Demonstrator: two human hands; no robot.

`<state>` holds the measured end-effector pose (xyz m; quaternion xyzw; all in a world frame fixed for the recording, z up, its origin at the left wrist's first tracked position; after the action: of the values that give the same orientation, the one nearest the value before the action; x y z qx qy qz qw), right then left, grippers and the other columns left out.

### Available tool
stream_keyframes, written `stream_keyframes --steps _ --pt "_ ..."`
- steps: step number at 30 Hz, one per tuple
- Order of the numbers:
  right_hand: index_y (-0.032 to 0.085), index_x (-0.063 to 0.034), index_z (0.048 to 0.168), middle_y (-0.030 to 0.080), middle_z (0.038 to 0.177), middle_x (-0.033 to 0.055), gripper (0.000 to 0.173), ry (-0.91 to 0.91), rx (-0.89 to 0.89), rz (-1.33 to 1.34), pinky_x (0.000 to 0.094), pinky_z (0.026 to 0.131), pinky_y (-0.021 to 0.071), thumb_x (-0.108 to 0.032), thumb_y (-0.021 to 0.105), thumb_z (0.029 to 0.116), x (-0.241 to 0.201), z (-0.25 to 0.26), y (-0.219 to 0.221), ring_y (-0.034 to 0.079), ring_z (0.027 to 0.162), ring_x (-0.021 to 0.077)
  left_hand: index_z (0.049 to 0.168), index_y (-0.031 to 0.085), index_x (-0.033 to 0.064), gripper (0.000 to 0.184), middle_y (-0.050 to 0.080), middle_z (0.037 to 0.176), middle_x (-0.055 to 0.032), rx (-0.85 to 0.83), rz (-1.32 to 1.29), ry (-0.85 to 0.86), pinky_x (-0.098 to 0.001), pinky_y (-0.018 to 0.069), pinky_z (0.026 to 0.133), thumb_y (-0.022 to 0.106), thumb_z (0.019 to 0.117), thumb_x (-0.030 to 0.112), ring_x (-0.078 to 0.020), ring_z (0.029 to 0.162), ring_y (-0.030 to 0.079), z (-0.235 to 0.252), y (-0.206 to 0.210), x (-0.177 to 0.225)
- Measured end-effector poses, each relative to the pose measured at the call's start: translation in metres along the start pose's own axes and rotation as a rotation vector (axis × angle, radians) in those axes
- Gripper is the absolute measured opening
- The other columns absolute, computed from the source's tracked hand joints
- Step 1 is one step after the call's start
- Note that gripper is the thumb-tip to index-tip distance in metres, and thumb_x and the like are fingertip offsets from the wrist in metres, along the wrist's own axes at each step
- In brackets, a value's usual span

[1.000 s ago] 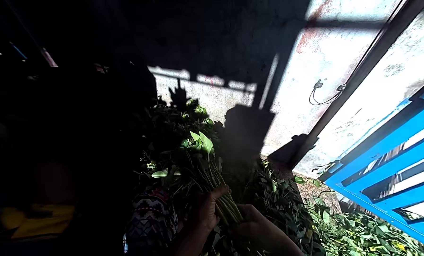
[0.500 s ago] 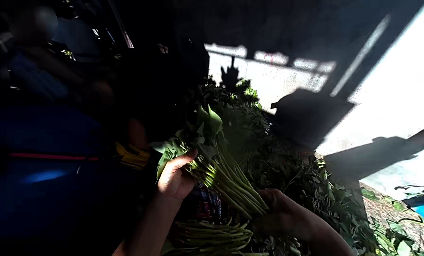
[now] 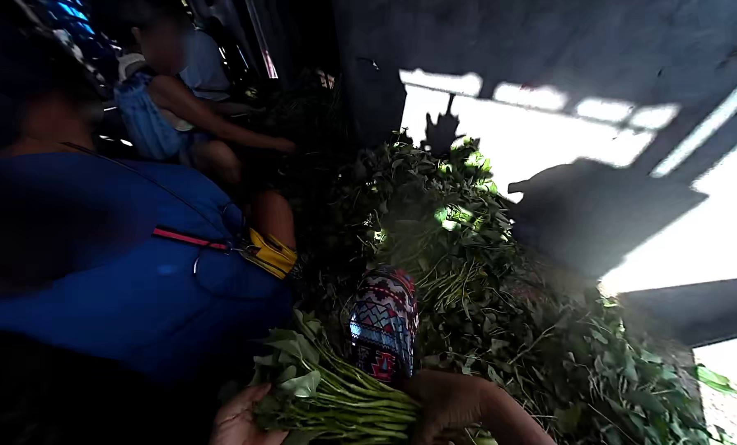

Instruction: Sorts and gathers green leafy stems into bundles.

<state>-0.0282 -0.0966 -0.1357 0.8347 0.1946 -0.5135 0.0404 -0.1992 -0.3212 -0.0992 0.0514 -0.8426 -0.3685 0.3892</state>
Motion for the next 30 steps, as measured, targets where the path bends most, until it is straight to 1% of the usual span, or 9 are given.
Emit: stream_keyframes --steps 5,11,18,20,22,23,25,27,30 --pt "0.068 -0.0041 0.109 0.072 0.092 0.0069 0.034 -0.048 -0.046 0.088 0.0417 0.075 0.0589 -0.017 0.084 0.0819 -0.013 -0.01 -0.004 0.069 0.081 0.016 0.104 0.072 0.0064 0.019 0.074 0.105 -0.0156 -0.175 -0.021 -0.009 -0.0515 0.0588 0.091 0.067 0.0861 0.009 -0.0268 0.1 0.072 -0.02 0.048 0.029" --pt "0.068 -0.0061 0.101 0.072 0.084 0.0044 0.025 -0.126 -0.127 0.201 0.0355 0.064 0.0579 -0.018 0.082 0.0831 -0.012 -0.019 -0.002 0.067 0.069 0.0136 0.107 0.072 0.0094 0.024 0.074 0.11 -0.0147 -0.193 -0.001 -0.106 -0.0548 0.0573 0.093 0.049 0.1001 0.016 -0.0281 0.106 0.071 -0.044 0.05 0.027" --pt "0.068 -0.0054 0.106 0.072 0.083 0.0048 0.029 -0.016 -0.01 0.108 0.0355 0.065 0.0585 -0.02 0.081 0.0846 -0.016 -0.014 -0.002 0.068 0.068 0.0143 0.112 0.065 0.0041 0.024 0.071 0.11 -0.0183 -0.023 0.017 -0.023 -0.0543 0.059 0.088 0.057 0.0897 0.009 -0.03 0.102 0.071 -0.008 0.031 0.029" --pt "0.065 -0.0046 0.111 0.072 0.086 0.0062 0.033 0.031 0.052 0.147 0.0371 0.069 0.0603 -0.018 0.081 0.0852 -0.011 -0.009 -0.003 0.069 0.071 0.0159 0.142 0.052 0.0087 0.053 0.062 0.134 -0.0123 0.072 0.298 0.232 -0.0471 0.0579 0.092 0.056 0.0905 0.0 -0.0245 0.117 0.065 -0.001 0.026 0.05" --pt "0.064 -0.0051 0.112 0.072 0.087 0.006 0.033 0.038 0.068 0.22 0.0363 0.069 0.0609 -0.016 0.081 0.0854 -0.006 -0.008 -0.001 0.07 0.072 0.0159 0.15 0.042 0.0027 0.072 0.054 0.145 -0.0142 0.124 0.692 0.58 -0.0376 0.0553 0.094 0.07 0.0834 0.007 -0.0223 0.127 0.058 -0.012 0.031 0.074" --pt "0.064 -0.0055 0.112 0.072 0.087 0.0058 0.033 0.031 0.058 0.252 0.036 0.069 0.061 -0.016 0.081 0.0854 -0.004 -0.007 0.0 0.07 0.071 0.0159 0.141 0.049 -0.0019 0.065 0.059 0.138 -0.016 0.068 0.869 0.787 -0.0365 0.0534 0.098 0.074 0.0831 0.012 -0.0237 0.127 0.058 -0.025 0.04 0.081" --pt "0.065 -0.0062 0.111 0.073 0.087 0.005 0.031 0.018 0.038 0.283 0.0358 0.069 0.0615 -0.016 0.081 0.0856 -0.001 -0.004 0.0 0.071 0.072 0.0155 0.115 0.069 0.0074 0.03 0.072 0.112 -0.0062 -0.194 1.139 1.058 -0.0355 0.0575 0.093 0.078 0.087 0.014 -0.0192 0.108 0.067 -0.051 0.061 0.075" --pt "0.067 -0.0053 0.108 0.073 0.086 0.0057 0.029 0.012 0.03 0.291 0.0364 0.069 0.0614 -0.016 0.081 0.0852 0.002 -0.001 0.001 0.071 0.071 0.0158 0.101 0.076 0.0092 0.011 0.075 0.1 -0.0047 -0.493 1.42 0.994 -0.0361 0.0572 0.093 0.077 0.0909 0.014 -0.0169 0.101 0.069 -0.065 0.079 0.042" --pt "0.067 -0.0046 0.108 0.073 0.086 0.0068 0.029 0.01 0.023 0.292 0.0375 0.069 0.0614 -0.016 0.081 0.0854 0.001 0.002 0.002 0.071 0.071 0.0166 0.099 0.078 0.0148 0.018 0.076 0.1 -0.0027 -0.662 1.977 0.828 -0.0467 0.0469 0.1 0.063 0.1003 0.024 -0.0212 0.105 0.068 -0.055 0.076 -0.014"
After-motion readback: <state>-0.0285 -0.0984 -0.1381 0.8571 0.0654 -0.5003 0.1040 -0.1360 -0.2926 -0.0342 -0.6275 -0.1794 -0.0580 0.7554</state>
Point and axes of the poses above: each hand's wrist, its own z-axis towards the middle knuckle, its own y-axis out of the palm, x = y × z, the point moved 6 cm from there along z, towards the middle knuckle
